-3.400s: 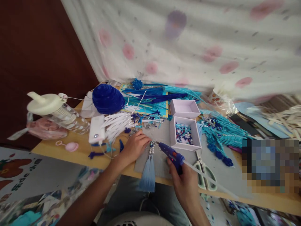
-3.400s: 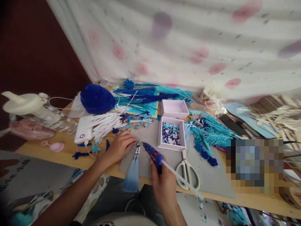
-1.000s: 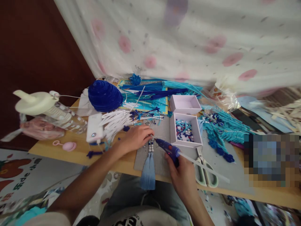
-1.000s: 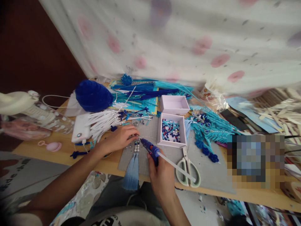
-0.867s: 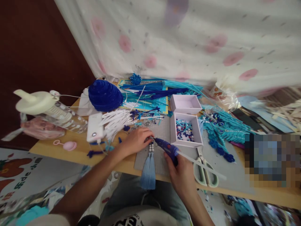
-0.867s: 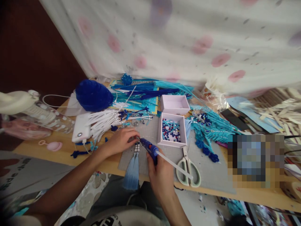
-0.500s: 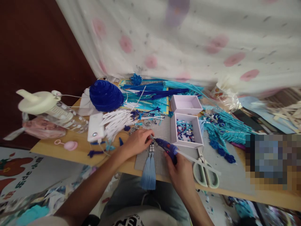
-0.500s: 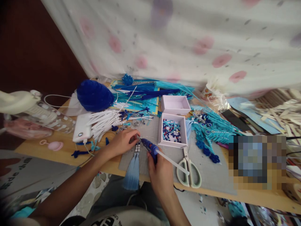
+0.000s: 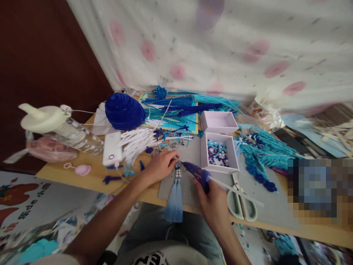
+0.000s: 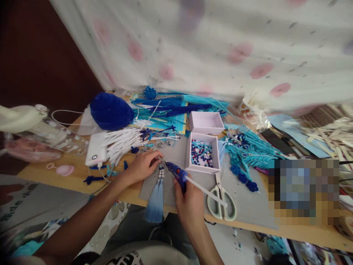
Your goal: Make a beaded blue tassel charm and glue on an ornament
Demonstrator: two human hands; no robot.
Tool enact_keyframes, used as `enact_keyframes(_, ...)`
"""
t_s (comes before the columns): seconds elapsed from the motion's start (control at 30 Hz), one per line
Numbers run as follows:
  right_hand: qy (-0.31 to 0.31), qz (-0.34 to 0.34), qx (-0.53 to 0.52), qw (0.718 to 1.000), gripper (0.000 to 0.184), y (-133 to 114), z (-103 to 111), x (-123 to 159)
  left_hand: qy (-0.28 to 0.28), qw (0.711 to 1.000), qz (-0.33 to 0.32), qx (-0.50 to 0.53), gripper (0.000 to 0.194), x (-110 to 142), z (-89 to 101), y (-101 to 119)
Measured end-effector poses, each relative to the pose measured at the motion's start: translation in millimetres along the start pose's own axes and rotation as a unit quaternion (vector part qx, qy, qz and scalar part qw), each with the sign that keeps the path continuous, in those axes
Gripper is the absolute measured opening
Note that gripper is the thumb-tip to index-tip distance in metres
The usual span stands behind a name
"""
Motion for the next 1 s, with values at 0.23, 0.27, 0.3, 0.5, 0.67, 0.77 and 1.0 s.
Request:
enact_keyframes(0.23,0.003,-0.007,-0.024,1.000,0.040,0.0,2.8,-1.7,0.013,1.000,-0.003,0.000,0.016,-0.9,2.9,-4.2)
enact_keyframes(0.27,0.003,-0.007,-0.025,1.000,0.040,0.5,3.2,-1.6,0.008,1.000,-0.006,-0.003,0.016,-1.2,2.0,-3.7)
enact_keyframes(0.3,0.003,-0.008,-0.026,1.000,0.039,1.1,3.6,-1.4,0.003,1.000,-0.008,-0.007,0.015,-1.4,1.2,-3.2)
enact_keyframes(0.5,0.016,-0.006,-0.027,0.999,0.034,3.9,8.2,-0.7,-0.008,0.999,-0.029,-0.031,0.021,0.2,-4.3,-0.8)
enact_keyframes(0.67,0.031,0.012,-0.029,0.999,0.031,-1.1,13.7,-1.1,-0.003,0.999,-0.038,-0.030,0.024,2.9,-5.5,-1.3)
enact_keyframes(0.77,0.024,0.009,-0.033,0.999,0.030,-2.2,13.4,-0.9,-0.001,0.999,-0.032,-0.032,0.024,3.1,-3.6,-1.0)
enact_keyframes(1.0,0.030,0.009,-0.029,0.999,0.033,-1.4,14.2,2.2,-0.005,0.999,-0.027,-0.026,0.024,5.7,-1.5,0.5)
Point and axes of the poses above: each hand's wrist, its own x-axis away from the middle knuckle, its own z-axis out of the back of the hand, y = z × x, the point moved 9 cm from there along -x, towards the middle knuckle, and after that the axes turned 3 degrees about -z, right-handed, at the moved point
